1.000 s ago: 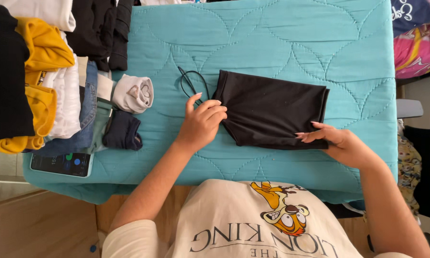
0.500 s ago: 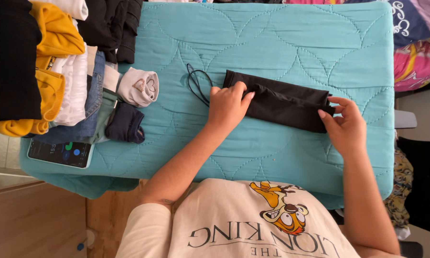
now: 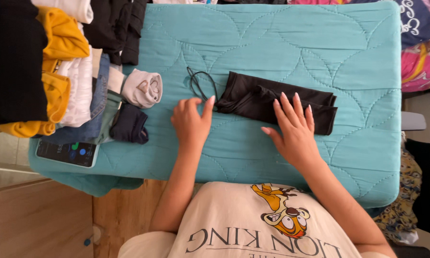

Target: The person picks up a pair of black leggings and folds them into a rectangular shape on a bed, placing the folded leggings onto a stack of folded laundry. The person then picks up two light-colored socks, folds them together into a bundle, and continues by folding a pair of dark socks and a black top before adding each folded item to the stack.

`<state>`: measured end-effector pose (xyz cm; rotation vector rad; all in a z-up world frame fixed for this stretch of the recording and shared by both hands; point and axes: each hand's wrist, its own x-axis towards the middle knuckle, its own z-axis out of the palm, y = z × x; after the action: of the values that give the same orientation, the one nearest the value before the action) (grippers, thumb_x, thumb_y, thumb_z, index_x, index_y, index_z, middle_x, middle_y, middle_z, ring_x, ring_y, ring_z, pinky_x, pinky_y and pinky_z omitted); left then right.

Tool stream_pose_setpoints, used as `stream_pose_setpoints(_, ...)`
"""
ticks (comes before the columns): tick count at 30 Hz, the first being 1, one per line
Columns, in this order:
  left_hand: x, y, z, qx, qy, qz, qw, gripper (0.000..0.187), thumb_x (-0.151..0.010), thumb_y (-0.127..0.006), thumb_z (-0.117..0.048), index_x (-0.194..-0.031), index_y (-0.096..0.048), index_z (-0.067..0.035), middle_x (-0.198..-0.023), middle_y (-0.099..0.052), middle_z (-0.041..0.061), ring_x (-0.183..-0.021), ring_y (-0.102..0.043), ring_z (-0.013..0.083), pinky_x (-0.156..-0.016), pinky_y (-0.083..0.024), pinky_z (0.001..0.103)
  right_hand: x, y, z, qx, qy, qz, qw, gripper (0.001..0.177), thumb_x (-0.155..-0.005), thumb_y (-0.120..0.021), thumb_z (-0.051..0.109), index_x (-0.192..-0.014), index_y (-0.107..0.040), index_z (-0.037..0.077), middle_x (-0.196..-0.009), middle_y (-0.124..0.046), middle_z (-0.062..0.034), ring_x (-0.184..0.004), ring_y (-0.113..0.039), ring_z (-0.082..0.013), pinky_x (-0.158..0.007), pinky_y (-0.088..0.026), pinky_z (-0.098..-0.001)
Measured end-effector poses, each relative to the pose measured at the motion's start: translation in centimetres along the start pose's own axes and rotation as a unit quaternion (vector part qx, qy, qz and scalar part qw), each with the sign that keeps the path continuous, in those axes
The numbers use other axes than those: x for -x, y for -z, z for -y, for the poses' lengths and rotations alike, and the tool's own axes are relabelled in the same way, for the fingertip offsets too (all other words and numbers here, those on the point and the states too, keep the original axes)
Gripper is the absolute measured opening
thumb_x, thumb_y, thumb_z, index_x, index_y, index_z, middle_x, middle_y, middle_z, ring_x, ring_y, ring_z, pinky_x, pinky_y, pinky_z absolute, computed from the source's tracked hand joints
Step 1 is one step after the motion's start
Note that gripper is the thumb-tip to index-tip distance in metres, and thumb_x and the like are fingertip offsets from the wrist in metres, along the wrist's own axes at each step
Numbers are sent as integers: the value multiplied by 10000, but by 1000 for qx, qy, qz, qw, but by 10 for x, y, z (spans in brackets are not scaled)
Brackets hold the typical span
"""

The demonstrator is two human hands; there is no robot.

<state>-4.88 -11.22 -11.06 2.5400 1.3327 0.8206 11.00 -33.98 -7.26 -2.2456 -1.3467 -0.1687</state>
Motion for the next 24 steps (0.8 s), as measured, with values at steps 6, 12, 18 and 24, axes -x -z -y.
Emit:
stream_pose_setpoints(6,-18,-36,-23,92,44,27,994,355,-826,-768,-492,-915,-675,-162,-865,-630,13,-848,-696,352,-700,-550,571,-8,-12,17,48,7,98,994,810,-972,-537,624,-1616,-414,149,-1705,-300,-144,-1580,-170,-415,-1203,-123,-703)
stream_pose_setpoints(12,-12,-17,-103,395,-26,-63,916,121,-1044,-539,-113,-1008,-517,0,-1138,-653,238,-1118,-649,452,-945,-527,493,-4,-23,7,63,-2,90,994,927,-930,-539,681,-1646,-328,132,-1717,-272,-117,-1587,-172,-373,-1226,-108,-668)
stream_pose_setpoints(18,26,-45,-128,209,-324,-37,922,98,-1046,-552,-84,-1081,-602,-6,-1225,-673,166,-1270,-615,332,-1164,-372,572,5,-34,-31,-126,-6,-19,992,911,-829,-762,199,-1582,-321,-65,-1650,-327,-242,-1544,-279,-386,-1256,-196,-538)
stream_pose_setpoints(24,37,-62,-123,90,-392,13,916,193,-1015,-572,-59,-1198,-600,-2,-1233,-640,210,-1274,-606,368,-1166,-378,598,3,0,-29,-359,-51,-134,922,856,-824,-661,-106,-1588,-312,55,-1612,-356,-171,-1534,-319,-334,-1271,-263,-444)
